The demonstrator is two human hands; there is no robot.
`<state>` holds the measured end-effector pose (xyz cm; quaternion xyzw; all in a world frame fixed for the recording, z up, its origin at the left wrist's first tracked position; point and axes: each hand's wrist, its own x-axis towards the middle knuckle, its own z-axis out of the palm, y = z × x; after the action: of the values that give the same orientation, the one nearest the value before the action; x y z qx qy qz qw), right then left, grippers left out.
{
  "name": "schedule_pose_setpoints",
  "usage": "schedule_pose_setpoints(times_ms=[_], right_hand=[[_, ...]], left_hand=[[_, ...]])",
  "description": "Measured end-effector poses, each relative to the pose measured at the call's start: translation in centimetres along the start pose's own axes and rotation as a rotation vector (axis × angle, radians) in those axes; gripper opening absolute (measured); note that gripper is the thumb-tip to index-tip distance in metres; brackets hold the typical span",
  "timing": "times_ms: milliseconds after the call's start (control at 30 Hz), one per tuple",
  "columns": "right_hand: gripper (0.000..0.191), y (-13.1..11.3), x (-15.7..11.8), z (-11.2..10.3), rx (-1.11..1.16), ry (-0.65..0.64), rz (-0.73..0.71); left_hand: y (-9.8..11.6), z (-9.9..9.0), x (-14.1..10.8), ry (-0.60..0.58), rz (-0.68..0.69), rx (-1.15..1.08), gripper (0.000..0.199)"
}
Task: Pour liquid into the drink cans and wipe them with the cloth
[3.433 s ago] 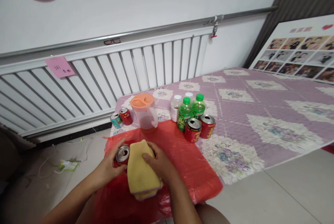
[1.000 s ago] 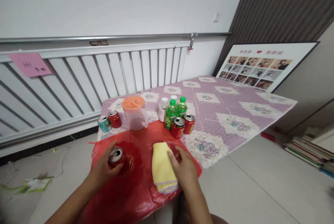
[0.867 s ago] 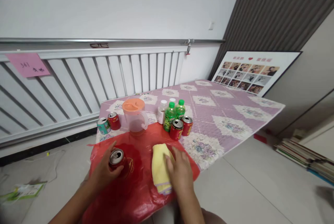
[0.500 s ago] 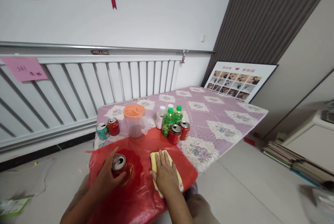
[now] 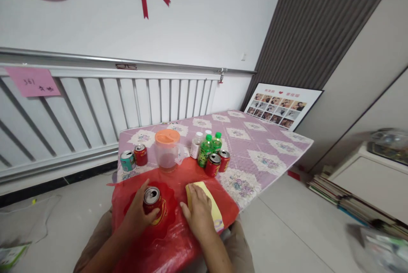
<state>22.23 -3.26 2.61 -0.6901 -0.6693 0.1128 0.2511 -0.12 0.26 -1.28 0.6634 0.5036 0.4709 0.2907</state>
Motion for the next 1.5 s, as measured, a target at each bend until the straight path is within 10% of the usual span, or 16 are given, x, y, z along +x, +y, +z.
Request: schedule_pose_setpoints(times_ms=[233, 567, 1067, 1500], right_hand=[[0.076, -5.4, -1.2, 3.4, 0.465, -0.052, -0.02], [0.099, -8.9, -0.4, 4.9, 0.519, -0.122, 0.138], [0.087, -8.7, 0.4, 6.9, 0.634, -0.037, 0.159], [0.077, -8.6, 0.0, 1.8, 1.052, -0.217, 0.193]], left_hand=[[-1.0, -1.0, -1.6, -0.03, -0.046, -0.052, 0.092], [-1.7, -7.2, -4.5, 0.108, -0.189, 0.069, 0.058], [-4.8, -6.5, -6.8, 0.127, -0.161, 0.022, 0.053], [-1.4, -4.6, -5.0, -0.029, -0.077, -0.117, 0.059]])
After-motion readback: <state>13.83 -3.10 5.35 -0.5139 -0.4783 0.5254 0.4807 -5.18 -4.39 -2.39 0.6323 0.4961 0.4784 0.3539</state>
